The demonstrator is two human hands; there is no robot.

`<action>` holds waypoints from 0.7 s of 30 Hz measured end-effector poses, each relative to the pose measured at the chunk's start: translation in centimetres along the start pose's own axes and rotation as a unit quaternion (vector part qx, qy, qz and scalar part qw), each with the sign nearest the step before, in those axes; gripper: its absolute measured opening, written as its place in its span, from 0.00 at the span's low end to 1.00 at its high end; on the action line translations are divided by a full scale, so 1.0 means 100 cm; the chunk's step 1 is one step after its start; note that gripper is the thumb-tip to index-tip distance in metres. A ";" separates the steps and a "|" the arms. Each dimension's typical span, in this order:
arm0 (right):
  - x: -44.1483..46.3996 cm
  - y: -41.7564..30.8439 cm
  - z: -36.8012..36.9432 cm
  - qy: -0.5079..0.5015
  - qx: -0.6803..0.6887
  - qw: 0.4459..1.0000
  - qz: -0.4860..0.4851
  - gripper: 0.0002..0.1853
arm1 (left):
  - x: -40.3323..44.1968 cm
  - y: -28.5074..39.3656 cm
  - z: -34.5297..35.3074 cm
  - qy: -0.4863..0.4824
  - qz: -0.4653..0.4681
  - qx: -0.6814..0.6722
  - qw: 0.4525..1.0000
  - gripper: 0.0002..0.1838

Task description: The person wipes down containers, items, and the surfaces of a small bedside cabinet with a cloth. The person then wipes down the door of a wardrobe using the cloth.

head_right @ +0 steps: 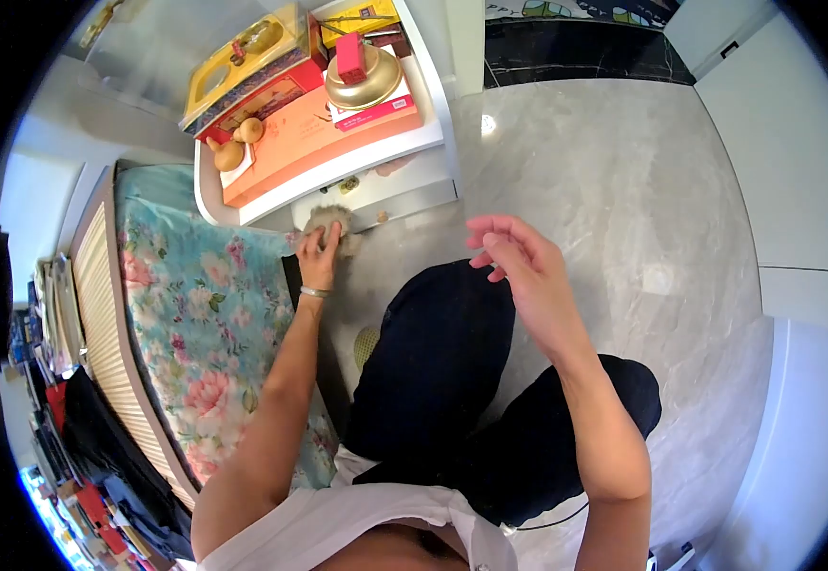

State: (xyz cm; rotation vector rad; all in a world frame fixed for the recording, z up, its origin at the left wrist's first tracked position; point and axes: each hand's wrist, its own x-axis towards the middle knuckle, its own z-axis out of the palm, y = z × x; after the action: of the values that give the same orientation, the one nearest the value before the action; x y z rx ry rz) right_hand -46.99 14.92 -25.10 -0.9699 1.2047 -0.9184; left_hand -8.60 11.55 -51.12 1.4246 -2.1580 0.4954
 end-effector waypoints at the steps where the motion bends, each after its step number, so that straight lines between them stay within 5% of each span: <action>1: 0.000 0.000 0.000 0.003 0.001 1.000 0.004 0.15 | -0.011 -0.009 0.017 -0.008 0.049 0.029 0.998 0.34; 5: -0.002 -0.001 -0.002 0.018 -0.007 1.000 0.005 0.15 | -0.023 -0.016 0.033 -0.206 0.101 0.001 0.973 0.36; 9: -0.004 -0.001 -0.003 0.018 -0.008 1.000 -0.005 0.15 | -0.025 0.000 0.042 -0.294 0.023 -0.085 0.952 0.37; 13: -0.007 -0.006 0.001 0.016 -0.011 1.000 -0.004 0.14 | -0.018 0.018 0.034 -0.295 -0.040 -0.134 0.945 0.32; 16: -0.008 -0.006 0.000 0.015 -0.006 1.000 -0.004 0.14 | -0.035 0.013 0.047 -0.263 -0.260 -0.188 0.910 0.15; 19: -0.013 -0.009 0.000 0.011 -0.010 1.000 -0.007 0.14 | -0.045 -0.002 0.041 -0.309 -0.199 -0.298 0.881 0.13; 20: -0.014 -0.010 0.001 0.012 -0.016 1.000 -0.008 0.15 | -0.032 0.015 0.014 -0.197 -0.127 -0.256 0.938 0.16; 21: -0.014 -0.012 0.001 0.013 -0.014 1.000 -0.010 0.15 | -0.023 0.024 0.000 -0.196 -0.125 -0.255 0.939 0.16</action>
State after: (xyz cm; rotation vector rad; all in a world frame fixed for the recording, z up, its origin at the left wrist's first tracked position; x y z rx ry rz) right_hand -47.17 15.90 -23.51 -0.9963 1.2341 -0.9344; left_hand -10.08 14.21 -52.50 1.5411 -2.1256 -0.4530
